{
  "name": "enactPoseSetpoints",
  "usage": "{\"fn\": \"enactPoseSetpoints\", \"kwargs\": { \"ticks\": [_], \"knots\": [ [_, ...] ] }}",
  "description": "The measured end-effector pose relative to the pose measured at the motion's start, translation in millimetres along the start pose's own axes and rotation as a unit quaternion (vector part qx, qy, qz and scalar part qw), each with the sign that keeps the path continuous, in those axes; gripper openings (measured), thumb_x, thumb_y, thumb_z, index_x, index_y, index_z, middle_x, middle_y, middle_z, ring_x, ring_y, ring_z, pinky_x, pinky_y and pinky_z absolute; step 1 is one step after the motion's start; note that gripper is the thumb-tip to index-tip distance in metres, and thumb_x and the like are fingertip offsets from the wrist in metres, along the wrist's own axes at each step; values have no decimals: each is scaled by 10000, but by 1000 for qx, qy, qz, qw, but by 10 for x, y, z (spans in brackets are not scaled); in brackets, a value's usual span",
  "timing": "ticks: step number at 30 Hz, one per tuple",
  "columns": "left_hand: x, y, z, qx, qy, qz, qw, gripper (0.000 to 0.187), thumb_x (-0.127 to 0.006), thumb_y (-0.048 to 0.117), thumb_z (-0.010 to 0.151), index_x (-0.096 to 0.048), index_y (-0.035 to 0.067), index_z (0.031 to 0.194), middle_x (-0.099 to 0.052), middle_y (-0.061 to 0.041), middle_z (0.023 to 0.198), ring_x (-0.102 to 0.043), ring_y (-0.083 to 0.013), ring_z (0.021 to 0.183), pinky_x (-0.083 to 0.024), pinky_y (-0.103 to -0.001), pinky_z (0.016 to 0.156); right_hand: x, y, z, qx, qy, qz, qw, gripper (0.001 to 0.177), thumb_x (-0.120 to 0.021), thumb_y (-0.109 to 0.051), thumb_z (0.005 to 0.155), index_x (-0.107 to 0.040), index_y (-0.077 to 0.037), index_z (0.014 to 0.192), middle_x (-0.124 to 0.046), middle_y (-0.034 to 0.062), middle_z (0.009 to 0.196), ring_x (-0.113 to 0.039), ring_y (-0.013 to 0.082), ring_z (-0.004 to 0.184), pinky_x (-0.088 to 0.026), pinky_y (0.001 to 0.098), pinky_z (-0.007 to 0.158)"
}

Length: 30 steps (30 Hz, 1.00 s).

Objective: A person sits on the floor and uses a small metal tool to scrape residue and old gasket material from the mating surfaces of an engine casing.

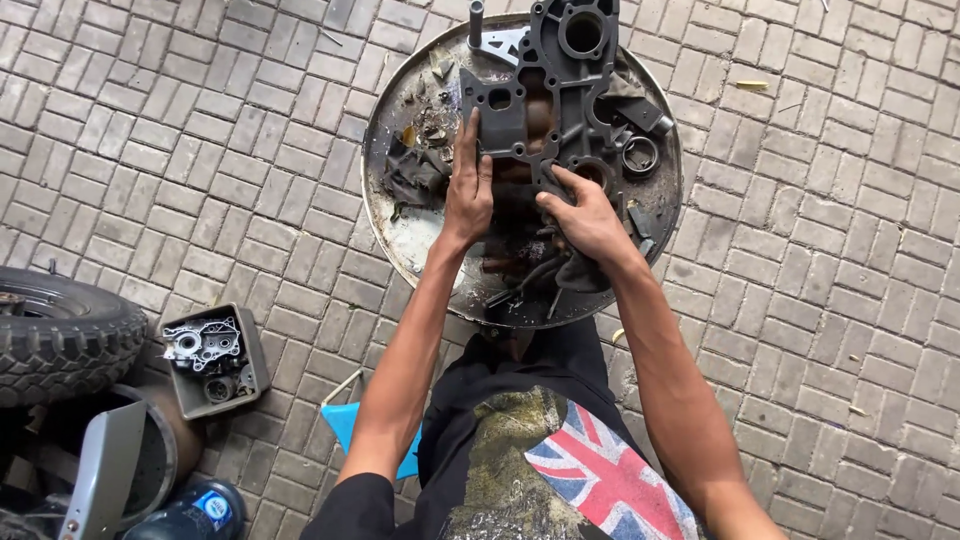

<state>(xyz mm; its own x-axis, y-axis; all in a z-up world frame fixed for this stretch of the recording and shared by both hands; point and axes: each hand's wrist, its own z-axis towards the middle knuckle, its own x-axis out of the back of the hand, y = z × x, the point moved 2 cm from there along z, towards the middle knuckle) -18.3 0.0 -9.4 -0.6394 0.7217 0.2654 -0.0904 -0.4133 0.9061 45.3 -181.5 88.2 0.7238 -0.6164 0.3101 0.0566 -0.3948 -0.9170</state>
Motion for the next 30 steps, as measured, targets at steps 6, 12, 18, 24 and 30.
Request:
{"fn": "enactPoseSetpoints", "kwargs": {
  "ticks": [6, 12, 18, 24, 30],
  "knots": [
    [102, 292, -20, 6, -8, -14, 1000, 529, -309, 288, 1145, -164, 320, 1653, -143, -195, 1680, -216, -532, 1489, -220, -708, 1185, 34, 189, 122, 17, 7, -8, 1000, 657, -692, -215, 902, -503, 45, 1476, -653, 366, 1188, -735, 352, 870, -610, 440, 576],
    [101, 233, -29, 4, -11, -12, 1000, 531, -313, 304, 1142, -172, 320, 1653, -151, -206, 1673, -222, -533, 1482, -228, -701, 1178, 130, -84, 46, -8, -2, -186, 982, 641, -657, -275, 861, -573, -87, 1468, -676, 271, 1244, -622, 412, 1204, -523, 541, 956],
    [69, 132, -16, -8, -9, -30, 999, 524, -332, 275, 1144, -203, 280, 1653, -188, -208, 1666, -180, -528, 1498, -197, -684, 1189, 145, 165, -59, 16, 19, -40, 999, 571, -711, -197, 867, -625, -36, 1408, -689, 301, 1191, -689, 358, 1069, -551, 486, 844],
    [80, 90, -20, -8, -17, -26, 999, 521, -327, 279, 1142, -206, 271, 1649, -196, -202, 1661, -167, -507, 1510, -175, -663, 1206, -170, 182, 106, -67, 7, 204, 977, 749, -705, -104, 943, -317, -17, 1577, -520, 294, 1075, -602, 249, 478, -546, 365, 368],
    [74, 124, -26, -13, -7, -23, 1000, 520, -311, 276, 1137, -196, 278, 1644, -224, -211, 1642, -168, -512, 1510, -161, -669, 1215, 74, -45, 20, -10, -21, -116, 993, 802, -673, -248, 835, -417, -67, 1573, -547, 318, 1427, -589, 442, 1263, -506, 548, 999]
  ]
}}
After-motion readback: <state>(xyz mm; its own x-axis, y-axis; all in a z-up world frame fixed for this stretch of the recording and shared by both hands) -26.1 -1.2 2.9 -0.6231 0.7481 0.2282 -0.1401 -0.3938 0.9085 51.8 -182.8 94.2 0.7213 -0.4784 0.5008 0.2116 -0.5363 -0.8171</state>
